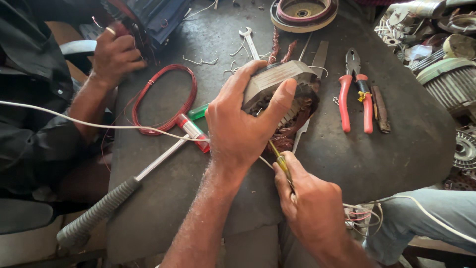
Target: The person uses a screwdriver to pry and remove old copper windings from the slots of a motor stator. They hold the stator with one hand while carefully scraping out the damaged coils with the other. A coworker is visible in the background working on a separate motor.
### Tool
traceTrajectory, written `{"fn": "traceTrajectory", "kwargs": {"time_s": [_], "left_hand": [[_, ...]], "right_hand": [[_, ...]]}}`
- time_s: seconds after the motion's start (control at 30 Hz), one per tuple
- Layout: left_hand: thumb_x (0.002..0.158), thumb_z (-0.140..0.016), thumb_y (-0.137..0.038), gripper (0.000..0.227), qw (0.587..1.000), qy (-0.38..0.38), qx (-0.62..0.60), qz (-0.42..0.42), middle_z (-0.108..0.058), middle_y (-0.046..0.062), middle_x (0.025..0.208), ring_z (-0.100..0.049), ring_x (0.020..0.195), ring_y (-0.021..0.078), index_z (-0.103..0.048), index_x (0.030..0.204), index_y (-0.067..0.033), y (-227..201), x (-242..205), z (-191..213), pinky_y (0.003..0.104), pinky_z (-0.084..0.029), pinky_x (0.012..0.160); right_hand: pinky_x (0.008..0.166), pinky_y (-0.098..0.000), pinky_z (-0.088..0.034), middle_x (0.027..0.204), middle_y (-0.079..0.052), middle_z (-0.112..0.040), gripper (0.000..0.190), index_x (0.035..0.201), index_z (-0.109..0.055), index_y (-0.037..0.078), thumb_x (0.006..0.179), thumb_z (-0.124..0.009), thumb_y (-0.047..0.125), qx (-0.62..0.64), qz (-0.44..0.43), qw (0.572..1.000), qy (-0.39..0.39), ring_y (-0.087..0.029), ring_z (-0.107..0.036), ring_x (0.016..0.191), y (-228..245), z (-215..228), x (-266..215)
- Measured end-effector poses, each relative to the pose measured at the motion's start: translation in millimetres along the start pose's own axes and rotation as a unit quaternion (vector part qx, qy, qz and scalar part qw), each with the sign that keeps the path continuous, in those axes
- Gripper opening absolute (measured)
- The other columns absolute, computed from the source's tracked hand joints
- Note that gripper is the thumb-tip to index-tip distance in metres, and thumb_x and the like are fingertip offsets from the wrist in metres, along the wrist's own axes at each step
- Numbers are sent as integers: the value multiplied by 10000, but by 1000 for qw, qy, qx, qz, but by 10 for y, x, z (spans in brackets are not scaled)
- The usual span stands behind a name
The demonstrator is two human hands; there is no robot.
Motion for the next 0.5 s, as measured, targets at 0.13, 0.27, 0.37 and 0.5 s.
{"fn": "traceTrajectory", "kwargs": {"time_s": [0.13, 0.27, 0.37, 0.5], "left_hand": [[963, -762, -431, 500, 1000, 3, -4, 5, -772, 123, 1152, -789, 1061, 219, -688, 1265, -40, 6, 8, -12, 340, -609, 930], [966, -757, -431, 501, 1000, 4, -3, 2, -774, 127, 1159, -784, 1071, 223, -686, 1267, -37, -11, 19, 6, 342, -606, 935], [968, -753, -433, 507, 1000, 7, -2, -1, -771, 130, 1169, -783, 1082, 227, -682, 1276, -37, -20, 17, 14, 344, -603, 940], [962, -752, -440, 510, 1000, 13, 3, 8, -771, 129, 1159, -785, 1071, 228, -682, 1271, -40, -9, 10, 4, 342, -604, 927]], "right_hand": [[477, -407, -495, 629, -154, -686, 330, 1208, -700, 79, 951, -670, 284, 75, -58, 995, 13, -300, -647, 522, -64, 40, 28], [307, -283, -359, 522, -54, -616, 370, 1214, -724, 75, 937, -640, 306, 415, -346, 831, 136, -125, -492, 337, -140, 44, 60], [255, -231, -277, 517, -13, -519, 398, 1229, -675, 6, 966, -567, 284, 564, -398, 706, 157, -63, -391, 309, -150, 43, 39], [247, -206, -282, 550, 44, -464, 395, 1280, -610, 44, 989, -488, 280, 720, -428, 517, 179, -44, -331, 278, -196, -1, -33]]}}
Point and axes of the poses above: each hand's wrist, its own x-axis towards the middle knuckle, its own z-axis out of the back of the hand, y = z × x, the point moved 2 cm from there along x, towards the middle knuckle
